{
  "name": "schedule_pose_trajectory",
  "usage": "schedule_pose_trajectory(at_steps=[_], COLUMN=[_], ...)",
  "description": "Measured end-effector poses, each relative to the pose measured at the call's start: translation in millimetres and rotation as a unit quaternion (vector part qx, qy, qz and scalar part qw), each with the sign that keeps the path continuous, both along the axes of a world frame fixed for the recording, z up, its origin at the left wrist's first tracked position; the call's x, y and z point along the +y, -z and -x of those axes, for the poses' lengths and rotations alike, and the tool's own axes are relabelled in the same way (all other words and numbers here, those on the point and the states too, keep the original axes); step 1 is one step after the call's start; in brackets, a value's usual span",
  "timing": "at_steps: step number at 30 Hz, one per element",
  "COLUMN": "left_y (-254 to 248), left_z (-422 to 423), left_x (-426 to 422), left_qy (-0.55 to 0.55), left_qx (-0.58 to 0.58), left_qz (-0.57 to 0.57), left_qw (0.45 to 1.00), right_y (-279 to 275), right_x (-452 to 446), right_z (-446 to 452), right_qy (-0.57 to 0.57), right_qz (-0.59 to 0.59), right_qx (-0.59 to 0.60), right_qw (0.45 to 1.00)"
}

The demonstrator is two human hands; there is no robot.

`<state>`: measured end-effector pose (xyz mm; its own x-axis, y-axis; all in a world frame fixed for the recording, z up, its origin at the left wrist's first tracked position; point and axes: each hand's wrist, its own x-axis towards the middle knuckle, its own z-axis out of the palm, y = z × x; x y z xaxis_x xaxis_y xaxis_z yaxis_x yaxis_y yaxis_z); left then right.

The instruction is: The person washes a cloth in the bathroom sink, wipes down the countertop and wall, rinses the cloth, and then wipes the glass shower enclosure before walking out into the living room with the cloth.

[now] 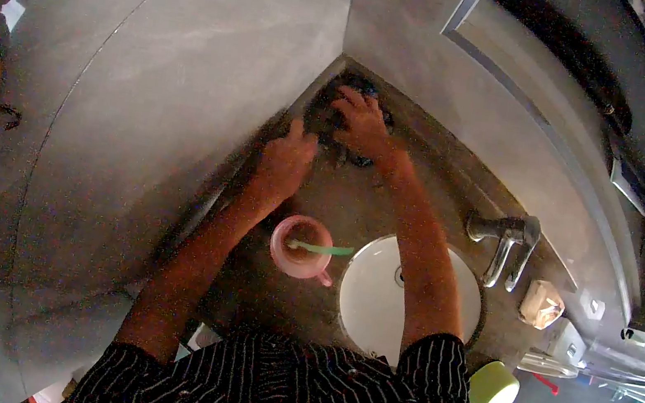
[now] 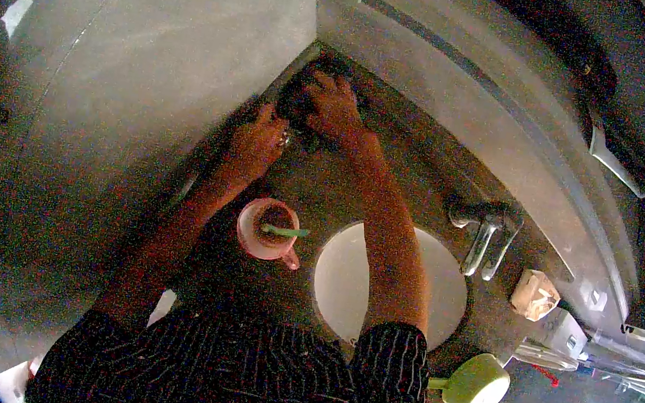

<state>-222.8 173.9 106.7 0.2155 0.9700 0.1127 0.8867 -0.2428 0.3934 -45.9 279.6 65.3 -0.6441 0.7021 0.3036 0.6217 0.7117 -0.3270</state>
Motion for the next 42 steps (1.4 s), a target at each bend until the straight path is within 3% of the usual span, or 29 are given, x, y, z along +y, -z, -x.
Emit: schedule_pose_trajectory(at_steps=[2, 5, 9, 11, 14, 17, 19, 22, 25, 28, 31, 34, 37, 41, 42], left_y=[-7, -47, -51, -46, -67, -79, -74, -75, -79, -66, -48, -51, -68, -79, -74], left_z=[12, 25, 45, 53, 57, 61, 60, 61, 57, 60, 58, 48, 35, 15, 10], left_x=[-14, -51, -93, -110, -134, -146, -155, -151, -145, -139, -136, -127, -104, -55, -44], left_qy=[0.006, -0.025, -0.061, -0.061, -0.191, -0.277, -0.244, -0.222, -0.222, -0.192, -0.166, -0.143, -0.155, -0.136, -0.132], left_qx=[-0.072, -0.073, -0.204, -0.293, -0.535, -0.553, -0.575, -0.586, -0.575, -0.582, -0.61, -0.629, -0.607, -0.529, -0.518], left_qz=[-0.062, -0.174, -0.133, -0.106, 0.128, 0.214, 0.197, 0.18, 0.155, 0.138, 0.116, 0.113, 0.105, 0.137, 0.134], left_qw=[0.995, 0.982, 0.968, 0.948, 0.813, 0.756, 0.756, 0.758, 0.772, 0.778, 0.766, 0.755, 0.773, 0.826, 0.835], right_y=[-1, 15, 46, -20, -31, -1, 13, -56, -80, -57, -45, -40, -49, -73, -62], right_x=[-3, -21, -56, -90, -94, -75, -50, -41, -1, 22, 2, -16, 6, -1, -7], right_z=[2, 11, 31, 31, 8, -28, -49, -33, 10, 59, 48, 39, 38, 13, -3], right_qy=[0.005, -0.092, -0.229, -0.248, -0.165, -0.005, 0.122, 0.139, 0.106, 0.213, 0.098, 0.033, 0.146, 0.233, 0.256], right_qz=[0.009, -0.042, -0.032, -0.007, 0.002, -0.019, -0.034, -0.151, -0.177, -0.007, -0.026, -0.147, -0.127, 0.028, 0.008], right_qx=[0.008, -0.018, -0.098, -0.101, -0.05, -0.005, 0.041, 0.168, 0.134, -0.051, -0.073, -0.092, -0.185, -0.216, -0.192], right_qw=[1.0, 0.995, 0.968, 0.963, 0.985, 1.0, 0.991, 0.964, 0.969, 0.976, 0.992, 0.984, 0.963, 0.948, 0.947])
